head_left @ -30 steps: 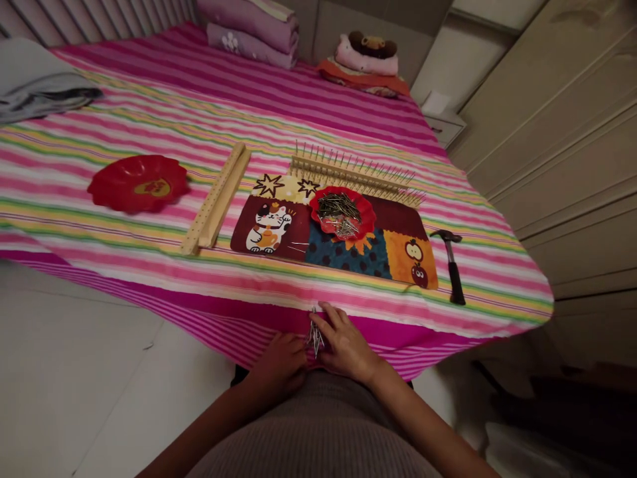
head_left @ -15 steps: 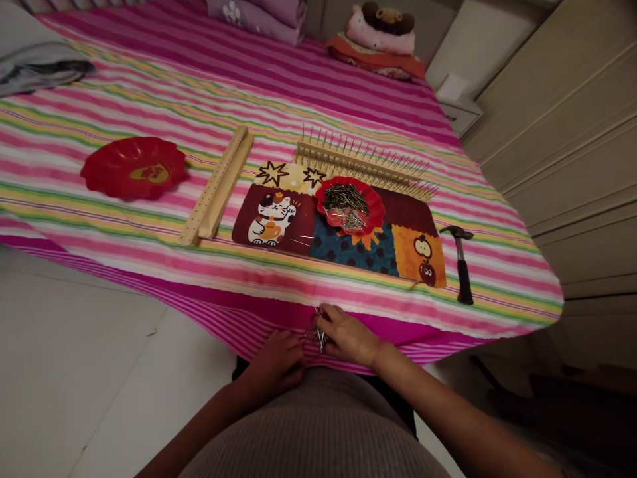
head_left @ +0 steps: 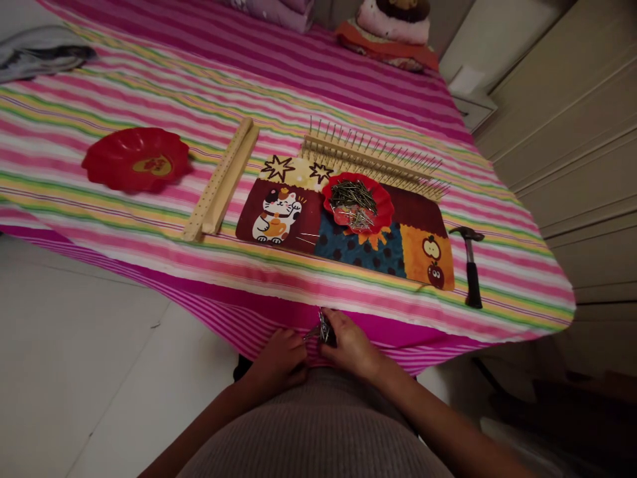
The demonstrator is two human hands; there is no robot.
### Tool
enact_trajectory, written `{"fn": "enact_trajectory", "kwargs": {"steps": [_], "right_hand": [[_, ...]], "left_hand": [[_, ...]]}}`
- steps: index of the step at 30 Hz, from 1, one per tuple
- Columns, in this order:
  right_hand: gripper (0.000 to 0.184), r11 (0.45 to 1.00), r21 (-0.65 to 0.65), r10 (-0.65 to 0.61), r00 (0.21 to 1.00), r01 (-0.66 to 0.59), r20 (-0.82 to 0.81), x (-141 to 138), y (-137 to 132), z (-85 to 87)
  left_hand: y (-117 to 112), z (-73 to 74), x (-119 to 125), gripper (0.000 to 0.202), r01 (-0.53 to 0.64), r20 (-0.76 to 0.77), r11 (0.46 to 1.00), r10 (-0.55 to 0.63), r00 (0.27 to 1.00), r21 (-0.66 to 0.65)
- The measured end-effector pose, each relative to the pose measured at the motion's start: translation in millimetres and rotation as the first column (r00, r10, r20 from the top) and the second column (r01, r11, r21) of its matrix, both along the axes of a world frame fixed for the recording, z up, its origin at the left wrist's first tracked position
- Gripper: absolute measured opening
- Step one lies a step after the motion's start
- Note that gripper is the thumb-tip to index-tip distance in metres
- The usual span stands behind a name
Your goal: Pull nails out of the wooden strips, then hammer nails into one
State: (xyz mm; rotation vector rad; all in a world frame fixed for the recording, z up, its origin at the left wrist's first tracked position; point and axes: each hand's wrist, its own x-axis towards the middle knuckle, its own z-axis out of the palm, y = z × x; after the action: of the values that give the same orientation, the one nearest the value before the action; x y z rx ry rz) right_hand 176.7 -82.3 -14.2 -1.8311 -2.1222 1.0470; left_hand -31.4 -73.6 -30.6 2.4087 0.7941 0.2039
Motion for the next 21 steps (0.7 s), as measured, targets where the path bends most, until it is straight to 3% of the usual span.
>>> {"fn": "enact_trajectory", "kwargs": {"steps": [5,12,21], "right_hand": [[0.056,1.0,-0.019,-0.018,0.978,0.023,0.209,-15.1,2.5,-0.5],[0.033,0.997,-0.046,0.067,0.953,-0.056,0.294,-25.8,3.4,3.9],[0.033,0.982,-0.126,0.176,0.925,-0.141,0.336,-28.6,10.2,4.2]], "left_hand": [[-1.4,-4.1,1.2,0.009,-0.018,-0.012,0.999,0.018,1.0,0.035],[-1.2,-2.7,2.6,0.009,-0.02,-0.012,0.999,0.02,1.0,0.038],[-1.7,-2.7,3.9,0.009,-0.022,-0.044,0.999,0.024,0.999,0.042]]}}
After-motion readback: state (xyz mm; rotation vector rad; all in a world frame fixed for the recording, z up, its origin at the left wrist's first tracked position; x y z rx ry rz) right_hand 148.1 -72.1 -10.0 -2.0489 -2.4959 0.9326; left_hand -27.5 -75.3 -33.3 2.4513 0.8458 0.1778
